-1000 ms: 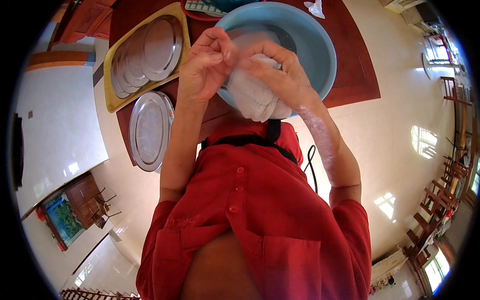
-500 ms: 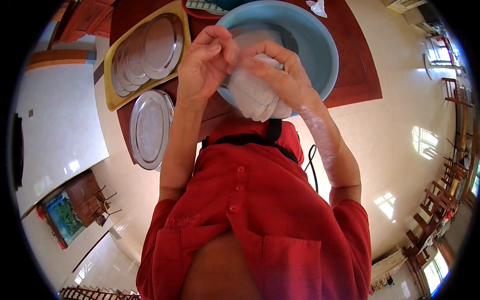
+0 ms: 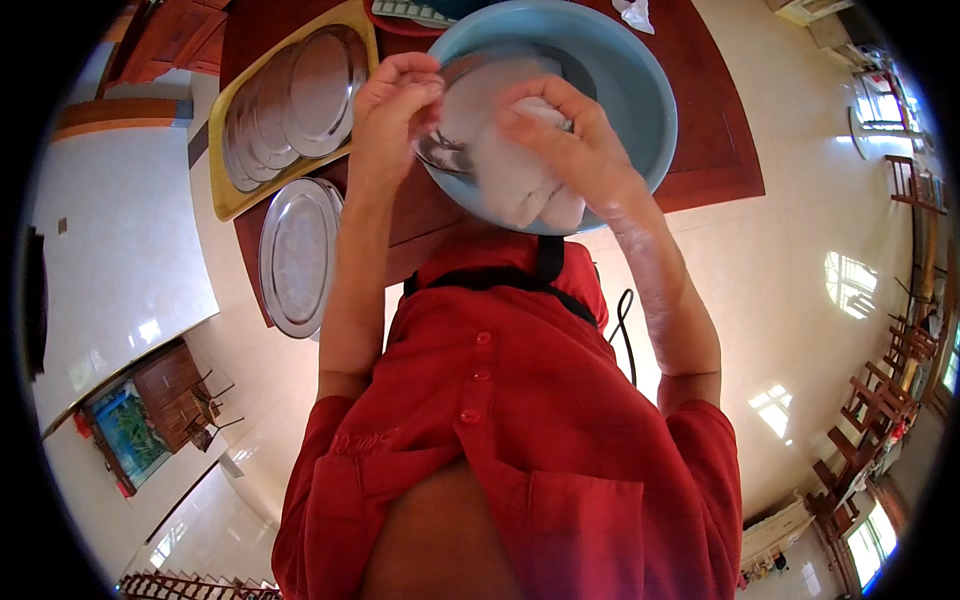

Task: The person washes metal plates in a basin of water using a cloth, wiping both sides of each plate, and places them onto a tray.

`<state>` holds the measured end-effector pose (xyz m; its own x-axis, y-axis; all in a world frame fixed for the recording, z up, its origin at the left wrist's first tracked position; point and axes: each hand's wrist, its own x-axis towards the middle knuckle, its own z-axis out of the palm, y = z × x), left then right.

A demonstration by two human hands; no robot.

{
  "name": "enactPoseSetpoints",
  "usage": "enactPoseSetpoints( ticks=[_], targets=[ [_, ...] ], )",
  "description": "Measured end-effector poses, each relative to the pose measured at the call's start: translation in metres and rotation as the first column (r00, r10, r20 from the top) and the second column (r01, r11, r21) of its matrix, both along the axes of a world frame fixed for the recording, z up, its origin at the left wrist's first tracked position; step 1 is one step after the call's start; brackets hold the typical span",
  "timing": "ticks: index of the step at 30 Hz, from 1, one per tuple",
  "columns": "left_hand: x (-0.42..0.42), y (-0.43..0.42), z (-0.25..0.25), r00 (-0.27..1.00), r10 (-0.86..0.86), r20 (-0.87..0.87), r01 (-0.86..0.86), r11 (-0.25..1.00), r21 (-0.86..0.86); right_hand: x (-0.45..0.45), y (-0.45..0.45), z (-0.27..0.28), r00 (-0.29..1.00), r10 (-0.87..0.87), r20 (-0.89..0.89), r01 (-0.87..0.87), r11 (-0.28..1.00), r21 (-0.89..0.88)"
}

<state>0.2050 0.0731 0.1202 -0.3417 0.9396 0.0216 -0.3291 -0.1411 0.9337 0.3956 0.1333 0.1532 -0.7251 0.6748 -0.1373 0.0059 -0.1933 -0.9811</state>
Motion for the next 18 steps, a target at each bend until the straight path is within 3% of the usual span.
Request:
enactPoseSetpoints(
  ticks=[1,2,3,5,11,12,14,15,16,17,18],
  targets=[
    [-0.007,0.000,-0.005,0.923,0.162,-0.348,-0.199,0.977,-0.072,0.001,0.003,0.000,0.999,-0.020,0.034,0.020,1.000,0.008],
    [-0.012,-0.003,-0.011,0.776,0.231,-0.588,-0.341,0.937,-0.082,0.004,0.005,-0.001,0.999,-0.022,0.033,0.022,1.000,0.011],
    [-0.017,-0.007,-0.014,0.775,0.231,-0.588,-0.341,0.936,-0.082,0.008,0.007,-0.005,0.999,-0.033,0.042,0.031,0.998,0.049],
    [-0.024,-0.015,-0.021,0.472,0.017,-0.881,-0.468,0.852,-0.234,0.013,0.012,-0.013,0.998,-0.041,0.048,0.037,0.995,0.089],
    [-0.023,-0.017,-0.073,0.257,0.101,-0.961,-0.591,0.803,-0.073,0.019,0.013,-0.029,0.998,-0.063,-0.020,0.061,0.995,-0.080],
    [-0.024,-0.016,-0.071,0.259,0.101,-0.961,-0.586,0.807,-0.074,0.019,0.011,-0.029,0.997,-0.076,-0.024,0.072,0.990,-0.119],
    [-0.029,-0.015,-0.066,0.591,0.031,-0.806,-0.502,0.797,-0.337,0.021,0.009,-0.030,0.996,-0.090,-0.026,0.084,0.984,-0.160],
    [-0.027,-0.014,-0.058,0.590,0.031,-0.807,-0.501,0.798,-0.336,0.022,0.010,-0.032,0.995,-0.101,-0.011,0.097,0.975,-0.200],
    [-0.024,-0.015,-0.046,0.822,0.078,-0.564,-0.381,0.811,-0.443,0.023,0.011,-0.033,0.994,-0.111,0.004,0.108,0.965,-0.238],
    [-0.022,-0.015,-0.039,0.960,0.113,-0.257,-0.233,0.832,-0.504,0.023,0.011,-0.035,0.994,-0.111,0.002,0.109,0.966,-0.236],
    [-0.020,-0.013,-0.040,0.959,0.113,-0.259,-0.233,0.833,-0.502,0.023,0.011,-0.036,0.989,-0.144,0.010,0.143,0.960,-0.243]
  ],
)
